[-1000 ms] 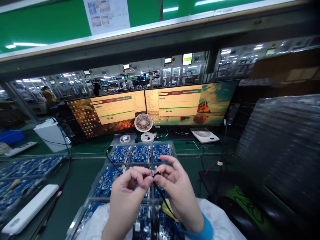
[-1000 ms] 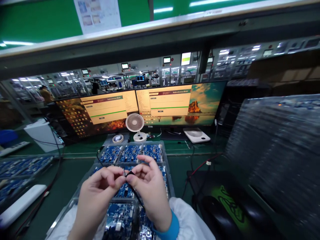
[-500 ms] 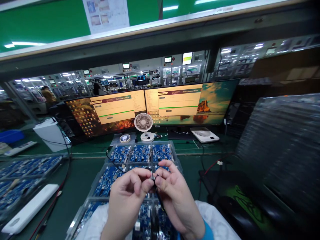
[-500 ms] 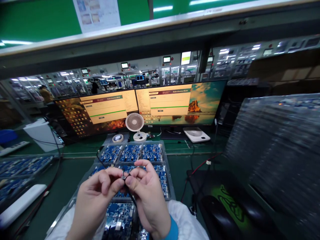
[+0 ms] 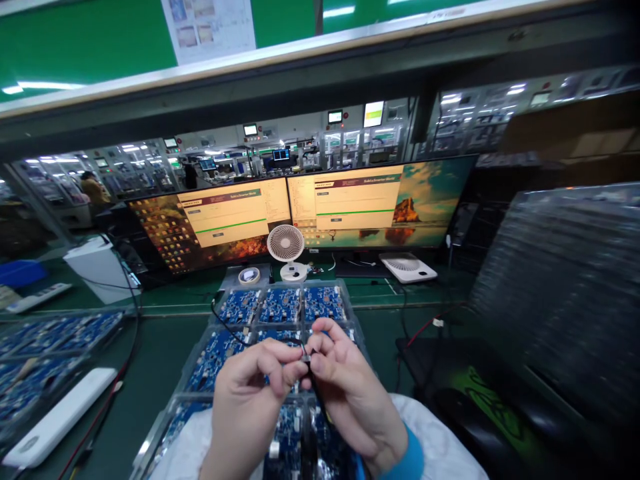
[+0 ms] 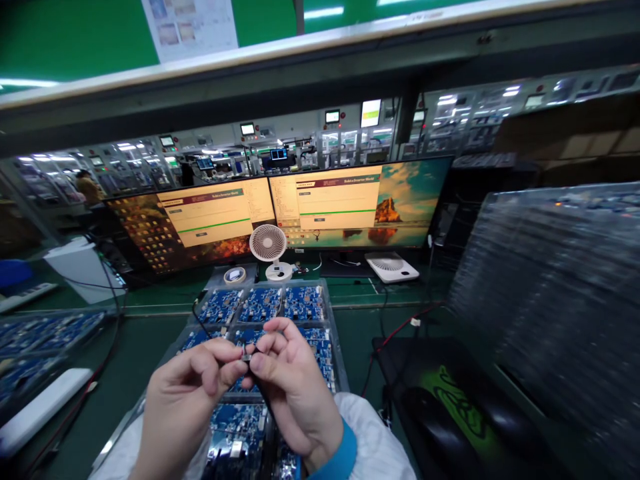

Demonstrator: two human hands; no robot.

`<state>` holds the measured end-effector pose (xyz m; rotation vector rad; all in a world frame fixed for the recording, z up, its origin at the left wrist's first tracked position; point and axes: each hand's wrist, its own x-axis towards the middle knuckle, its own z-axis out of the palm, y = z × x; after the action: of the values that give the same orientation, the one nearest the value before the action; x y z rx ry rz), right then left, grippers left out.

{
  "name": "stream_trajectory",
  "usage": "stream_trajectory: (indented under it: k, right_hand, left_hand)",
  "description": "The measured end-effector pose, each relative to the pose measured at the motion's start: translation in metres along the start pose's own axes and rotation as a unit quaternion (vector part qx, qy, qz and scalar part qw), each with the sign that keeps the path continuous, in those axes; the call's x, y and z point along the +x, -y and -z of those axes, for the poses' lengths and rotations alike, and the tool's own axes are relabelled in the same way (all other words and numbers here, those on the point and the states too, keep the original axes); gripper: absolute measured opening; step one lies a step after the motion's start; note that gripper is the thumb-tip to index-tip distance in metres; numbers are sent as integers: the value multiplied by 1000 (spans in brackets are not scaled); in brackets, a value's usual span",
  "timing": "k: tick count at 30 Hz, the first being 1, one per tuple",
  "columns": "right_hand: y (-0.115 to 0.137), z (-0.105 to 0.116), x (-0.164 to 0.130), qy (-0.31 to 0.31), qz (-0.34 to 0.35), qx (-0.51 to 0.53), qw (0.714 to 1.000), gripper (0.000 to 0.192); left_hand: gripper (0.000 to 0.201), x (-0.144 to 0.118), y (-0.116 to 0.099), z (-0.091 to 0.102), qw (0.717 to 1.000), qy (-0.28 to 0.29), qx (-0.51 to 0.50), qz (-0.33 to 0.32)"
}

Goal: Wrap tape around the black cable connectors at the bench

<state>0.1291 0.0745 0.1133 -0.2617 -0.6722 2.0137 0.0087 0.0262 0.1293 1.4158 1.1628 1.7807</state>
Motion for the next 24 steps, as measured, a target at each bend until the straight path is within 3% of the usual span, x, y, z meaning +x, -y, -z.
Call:
stream_trajectory:
  k: [7,14,24]
  right_hand:
    - [-5,0,1,-8,-1,1,1000,44]
    - [-4,1,-1,-4,-8,-2,1000,49]
    - [-1,-5,-3,2,-8,1,1000,64]
  left_hand:
    - [34,2,-1,2,999,5,33,-5]
    - [34,1,-2,2,1000,19,1,14]
    - [37,1,1,4,999,-41,-34,10]
